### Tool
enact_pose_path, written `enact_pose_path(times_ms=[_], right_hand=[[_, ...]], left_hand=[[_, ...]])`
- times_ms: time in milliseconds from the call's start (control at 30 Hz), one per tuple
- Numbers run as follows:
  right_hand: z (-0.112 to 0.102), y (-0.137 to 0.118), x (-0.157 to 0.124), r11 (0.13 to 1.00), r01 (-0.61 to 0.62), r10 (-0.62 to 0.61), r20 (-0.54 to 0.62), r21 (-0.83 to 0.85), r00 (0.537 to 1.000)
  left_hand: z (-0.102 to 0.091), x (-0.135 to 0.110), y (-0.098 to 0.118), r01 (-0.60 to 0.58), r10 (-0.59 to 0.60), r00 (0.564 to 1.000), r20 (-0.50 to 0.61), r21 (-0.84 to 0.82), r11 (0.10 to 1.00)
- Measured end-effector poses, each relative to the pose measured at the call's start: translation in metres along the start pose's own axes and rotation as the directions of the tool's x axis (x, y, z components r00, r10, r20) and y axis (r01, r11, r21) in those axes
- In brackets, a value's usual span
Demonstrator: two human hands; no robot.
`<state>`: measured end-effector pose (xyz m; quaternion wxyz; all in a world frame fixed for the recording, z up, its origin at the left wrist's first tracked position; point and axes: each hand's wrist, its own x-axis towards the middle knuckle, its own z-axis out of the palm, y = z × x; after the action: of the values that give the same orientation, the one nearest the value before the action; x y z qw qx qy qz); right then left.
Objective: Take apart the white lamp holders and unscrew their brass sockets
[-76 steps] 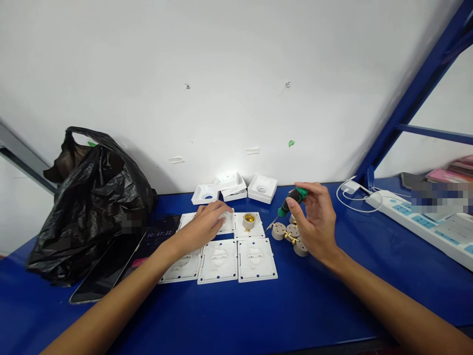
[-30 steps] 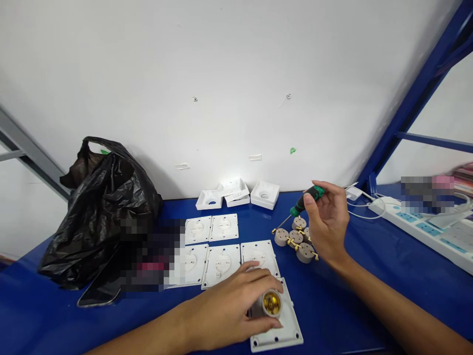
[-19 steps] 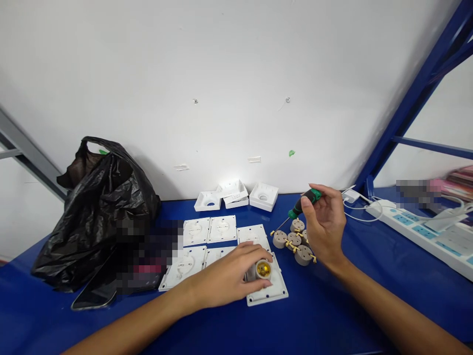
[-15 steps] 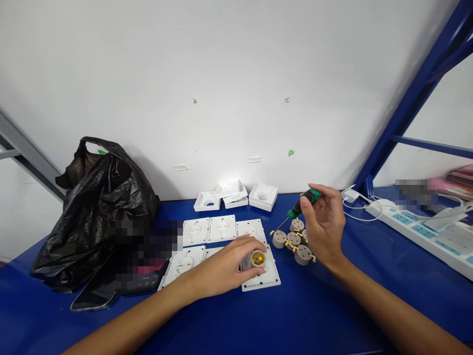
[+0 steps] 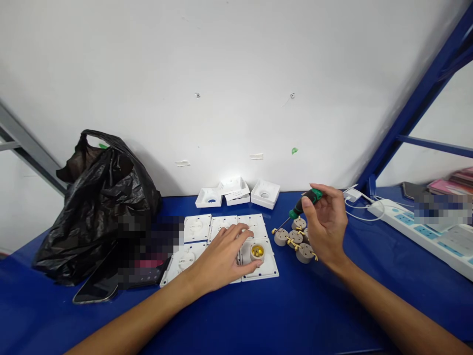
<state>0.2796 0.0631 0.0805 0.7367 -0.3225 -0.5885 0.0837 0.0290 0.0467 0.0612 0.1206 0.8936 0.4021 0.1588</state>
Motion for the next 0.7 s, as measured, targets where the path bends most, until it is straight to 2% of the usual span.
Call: enact_pose_path(times_ms=[400, 600, 700], right_hand=[[0.003, -0.006, -0.007, 0.999, -0.013, 0.010, 0.083, 0.045, 0.997], [0.003, -0.008, -0.015, 0.997, -0.018, 0.001, 0.221, 0.072, 0.975], [0.002, -0.010, -0.019, 0.999, 0.030, -0.042, 0.304, 0.043, 0.952]], left_hand=[[-0.001, 0.000, 0.004, -0.131, 0.133, 0.990, -0.051, 0.036, 0.991], [-0.002, -0.002, 0.018, -0.122, 0.121, 0.991, -0.063, -0.018, 0.992], [0.002, -0.004, 0.021, -0.139, 0.137, 0.988, -0.069, -0.025, 0.990]])
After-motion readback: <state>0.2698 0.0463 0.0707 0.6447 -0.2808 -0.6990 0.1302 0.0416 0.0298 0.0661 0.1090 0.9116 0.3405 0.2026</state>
